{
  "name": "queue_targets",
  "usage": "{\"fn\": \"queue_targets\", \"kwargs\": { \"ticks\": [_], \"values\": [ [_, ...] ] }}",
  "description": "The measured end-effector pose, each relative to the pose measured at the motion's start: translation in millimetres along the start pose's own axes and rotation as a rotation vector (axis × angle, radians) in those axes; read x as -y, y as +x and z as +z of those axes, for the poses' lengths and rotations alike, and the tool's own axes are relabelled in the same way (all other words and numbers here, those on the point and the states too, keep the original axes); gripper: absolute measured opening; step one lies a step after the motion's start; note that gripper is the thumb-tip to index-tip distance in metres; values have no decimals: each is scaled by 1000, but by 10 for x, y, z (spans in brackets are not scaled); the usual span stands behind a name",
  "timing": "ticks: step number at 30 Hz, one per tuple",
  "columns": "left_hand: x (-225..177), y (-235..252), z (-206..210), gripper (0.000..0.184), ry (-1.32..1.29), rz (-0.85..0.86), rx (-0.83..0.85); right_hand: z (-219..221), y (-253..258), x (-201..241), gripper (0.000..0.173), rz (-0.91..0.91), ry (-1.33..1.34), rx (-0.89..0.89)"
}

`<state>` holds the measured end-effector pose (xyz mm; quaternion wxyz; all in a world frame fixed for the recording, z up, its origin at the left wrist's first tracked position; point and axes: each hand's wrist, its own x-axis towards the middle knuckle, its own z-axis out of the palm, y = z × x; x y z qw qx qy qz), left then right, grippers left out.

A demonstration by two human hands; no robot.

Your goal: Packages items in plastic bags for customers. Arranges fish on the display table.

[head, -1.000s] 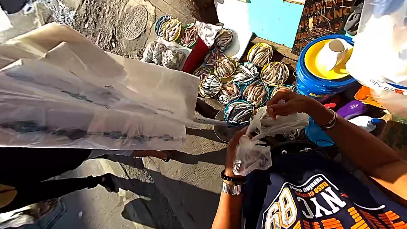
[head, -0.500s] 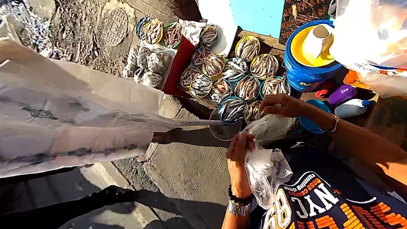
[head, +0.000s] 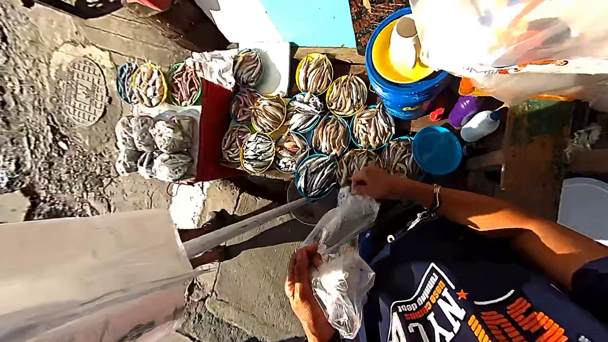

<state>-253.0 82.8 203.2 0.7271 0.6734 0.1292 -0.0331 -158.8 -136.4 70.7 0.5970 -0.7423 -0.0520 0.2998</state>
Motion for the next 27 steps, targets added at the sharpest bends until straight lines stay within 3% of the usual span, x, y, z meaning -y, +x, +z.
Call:
{"fn": "queue_targets", "kwargs": {
  "ticks": [5, 9, 14, 18, 22, 24, 27],
  "values": [
    [211, 110, 165, 38, 66, -137, 79, -66, -322, -201, 18, 139, 546, -23],
    [528, 249, 431, 34, 109, -243, 235, -95, -555, -536, 10, 214, 1007, -230],
    [751, 462, 718, 31, 145, -281, 378, -320, -895, -874, 18, 240, 1265, -533],
    [920, 608, 942, 24, 188, -370, 492, -569, -1098, -888, 16, 415, 1264, -693],
    [1195, 648, 1200, 18, 194, -460, 650, -513, -1101, -606, 10, 469, 964, -773],
    [1222, 655, 1357, 21, 269, -414, 718, -433, -1062, -470, 13, 436, 855, -768],
    [1193, 658, 1576, 25, 535, -211, 873, -397, -1066, -362, 16, 456, 765, -789]
  ]
}}
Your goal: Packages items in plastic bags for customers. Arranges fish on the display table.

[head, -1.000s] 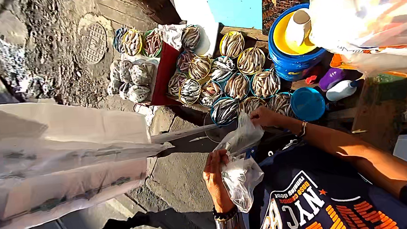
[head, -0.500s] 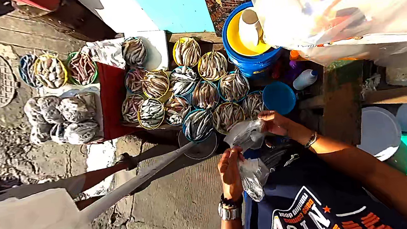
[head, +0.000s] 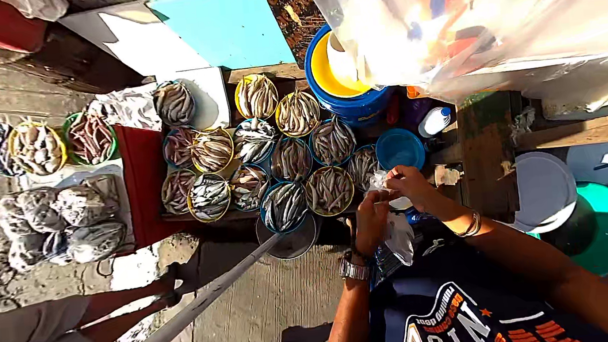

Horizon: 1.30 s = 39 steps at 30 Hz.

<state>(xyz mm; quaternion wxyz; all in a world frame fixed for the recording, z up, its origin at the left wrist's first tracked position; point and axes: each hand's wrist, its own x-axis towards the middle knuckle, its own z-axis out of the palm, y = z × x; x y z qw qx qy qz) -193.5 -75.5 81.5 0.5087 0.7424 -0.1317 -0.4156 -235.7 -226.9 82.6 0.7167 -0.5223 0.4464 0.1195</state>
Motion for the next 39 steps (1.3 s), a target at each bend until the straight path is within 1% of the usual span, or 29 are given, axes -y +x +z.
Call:
{"fn": "queue_targets", "kwargs": {
  "ticks": [2, 4, 6, 8, 10, 11, 12, 13, 15, 17, 18, 20, 22, 24, 26, 27, 30, 32, 34, 35, 37, 38, 39],
  "values": [
    [-139, 74, 80, 24, 230, 59, 64, -62, -30, 29, 21, 4, -9, -21],
    [-307, 123, 172, 25, 396, 79, 160, -147, -36, 18, 23, 15, 4, -36],
    [-463, 157, 309, 30, 527, 66, 278, -227, -30, -27, 22, 24, 37, -82],
    [-598, 168, 472, 38, 643, 48, 376, -299, -69, -27, 21, 41, 139, -151],
    [-716, 147, 566, 40, 756, 53, 415, -368, -122, 1, 19, 29, 281, -211],
    [-776, 106, 584, 39, 789, 84, 410, -423, -166, 14, 19, 0, 358, -238],
    [-823, 42, 586, 37, 804, 151, 384, -495, -254, 51, 18, -38, 427, -236],
    [-862, -35, 575, 36, 789, 252, 337, -575, -366, 105, 17, -76, 498, -243],
    [-916, -176, 514, 37, 646, 523, 210, -713, -686, 289, 13, -174, 639, -268],
    [-1013, -267, 402, 37, 490, 679, 141, -861, -1031, 479, 17, -348, 748, -308],
    [-1037, -291, 336, 35, 423, 712, 106, -962, -1167, 555, 21, -456, 784, -328],
    [-995, -284, 210, 27, 313, 691, 24, -1201, -1326, 671, 26, -682, 824, -334],
    [-883, -243, 105, 24, 160, 555, -28, -1411, -1360, 774, 25, -837, 803, -322],
    [-830, -240, 27, 21, -74, 354, -33, -1564, -1291, 830, 23, -919, 722, -335],
    [-824, -254, -25, 29, -285, 168, -46, -1644, -1180, 882, 20, -911, 664, -441],
    [-813, -259, -42, 33, -350, 105, -56, -1683, -1094, 889, 20, -882, 652, -510],
    [-735, -258, -81, 41, -488, -5, -73, -1815, -846, 804, 17, -750, 523, -710],
    [-710, -232, -91, 41, -544, -76, -97, -1925, -759, 734, 16, -699, 389, -760],
    [-675, -186, -96, 39, -566, -108, -109, -1997, -782, 716, 13, -637, 144, -821],
    [-653, -161, -94, 37, -577, -112, -111, -2045, -842, 711, 15, -592, -70, -858],
    [-642, -125, -81, 31, -625, -93, -127, -2142, -988, 764, 27, -531, -553, -876],
    [-640, -107, -73, 29, -643, -76, -133, -2133, -1067, 813, 31, -536, -736, -866],
    [-645, -86, -54, 26, -658, -58, -146, -2067, -1155, 858, 36, -548, -846, -847]
  ]
}}
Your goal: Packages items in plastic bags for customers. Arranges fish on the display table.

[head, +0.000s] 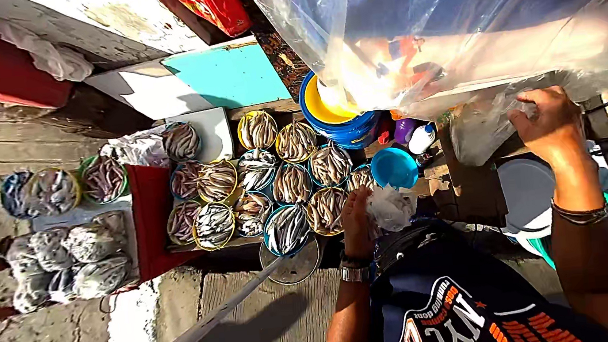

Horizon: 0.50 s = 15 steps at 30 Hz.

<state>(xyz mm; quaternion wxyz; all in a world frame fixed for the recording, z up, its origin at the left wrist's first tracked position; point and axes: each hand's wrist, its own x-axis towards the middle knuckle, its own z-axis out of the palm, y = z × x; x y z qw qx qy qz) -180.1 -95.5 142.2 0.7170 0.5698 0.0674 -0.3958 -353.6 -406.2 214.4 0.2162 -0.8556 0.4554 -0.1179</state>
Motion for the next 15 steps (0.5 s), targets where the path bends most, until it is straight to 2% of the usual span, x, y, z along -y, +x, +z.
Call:
{"fn": "queue_targets", "kwargs": {
  "ticks": [2, 3, 7, 8, 11, 13, 15],
  "values": [
    [-1, 28, 75, 23, -18, 49, -2, -40, -186, 312, 44, -120, 18, 46],
    [-7, 29, 132, 22, -10, 79, 1, -2, -301, 492, 50, -170, 95, 128],
    [60, -4, 365, 13, 35, 226, 49, 676, -633, 875, 85, -333, 468, 739],
    [83, -15, 392, 11, 43, 263, 59, 877, -715, 929, 84, -380, 544, 798],
    [160, -53, 286, 8, 95, 287, 44, 1233, -940, 1030, 54, -446, 689, 741],
    [239, -58, 77, 7, 201, 251, 8, 1332, -973, 1029, 46, -443, 661, 745],
    [337, -61, -151, 18, 286, 169, -34, 1435, -905, 943, 44, -421, 539, 771]
  ]
}}
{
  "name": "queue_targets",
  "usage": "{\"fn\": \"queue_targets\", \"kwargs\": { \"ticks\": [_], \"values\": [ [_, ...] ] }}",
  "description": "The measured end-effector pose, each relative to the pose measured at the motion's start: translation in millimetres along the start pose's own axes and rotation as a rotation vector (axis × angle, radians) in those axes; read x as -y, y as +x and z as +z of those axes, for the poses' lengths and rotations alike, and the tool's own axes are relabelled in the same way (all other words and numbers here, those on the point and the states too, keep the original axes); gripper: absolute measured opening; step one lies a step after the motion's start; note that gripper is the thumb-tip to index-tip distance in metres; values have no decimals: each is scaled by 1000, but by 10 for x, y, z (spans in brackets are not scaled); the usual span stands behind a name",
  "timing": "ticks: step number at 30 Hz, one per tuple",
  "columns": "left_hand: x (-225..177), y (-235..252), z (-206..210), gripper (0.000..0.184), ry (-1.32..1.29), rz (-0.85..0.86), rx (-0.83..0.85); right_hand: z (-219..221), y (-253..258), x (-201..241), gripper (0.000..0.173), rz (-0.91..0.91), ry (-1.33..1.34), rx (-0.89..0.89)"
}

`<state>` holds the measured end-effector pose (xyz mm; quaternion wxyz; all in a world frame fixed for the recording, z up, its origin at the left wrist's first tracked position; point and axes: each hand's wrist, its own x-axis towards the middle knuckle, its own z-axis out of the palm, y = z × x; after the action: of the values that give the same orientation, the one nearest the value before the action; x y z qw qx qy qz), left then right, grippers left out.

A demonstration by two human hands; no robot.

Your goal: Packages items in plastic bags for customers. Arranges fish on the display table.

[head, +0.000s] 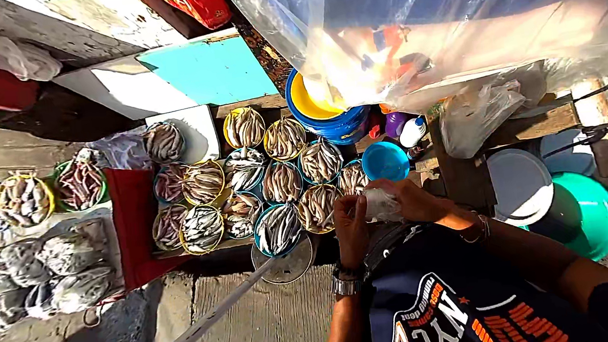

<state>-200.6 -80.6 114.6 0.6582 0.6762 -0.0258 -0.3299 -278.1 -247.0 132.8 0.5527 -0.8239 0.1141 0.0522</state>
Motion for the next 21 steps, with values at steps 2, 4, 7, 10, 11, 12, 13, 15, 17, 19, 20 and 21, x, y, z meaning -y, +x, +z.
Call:
{"fn": "queue_targets", "kwargs": {
  "ticks": [2, 4, 7, 10, 11, 12, 13, 15, 17, 19, 20, 21],
  "values": [
    [150, -79, -176, 17, -15, -149, -43, -103, 56, -225, 43, 119, -136, 0],
    [282, -243, -330, 15, -95, -278, -85, -297, 25, -412, 41, 159, -210, -92],
    [444, -558, -514, 21, -115, -247, -25, -674, -128, -436, 36, 147, -256, -240],
    [435, -818, -559, 43, -1, -155, 163, -968, -324, -438, 32, 149, -361, -346],
    [434, -857, -570, 51, 35, -126, 229, -1058, -391, -453, 30, 163, -392, -372],
    [440, -875, -579, 57, 60, -106, 278, -1150, -468, -445, 29, 196, -415, -385],
    [443, -873, -579, 58, 72, -99, 308, -1232, -565, -447, 30, 223, -434, -392],
    [425, -824, -574, 56, 62, -126, 335, -1366, -805, -621, 33, 295, -451, -374],
    [401, -779, -589, 55, 25, -156, 357, -1411, -1037, -778, 31, 421, -416, -296],
    [399, -719, -573, 55, -44, -148, 345, -1408, -1252, -934, 27, 559, -402, -277],
    [383, -696, -557, 55, -74, -144, 341, -1393, -1352, -1016, 29, 651, -398, -300],
    [358, -675, -537, 55, -81, -139, 334, -1369, -1430, -1084, 32, 747, -394, -345]
  ]
}}
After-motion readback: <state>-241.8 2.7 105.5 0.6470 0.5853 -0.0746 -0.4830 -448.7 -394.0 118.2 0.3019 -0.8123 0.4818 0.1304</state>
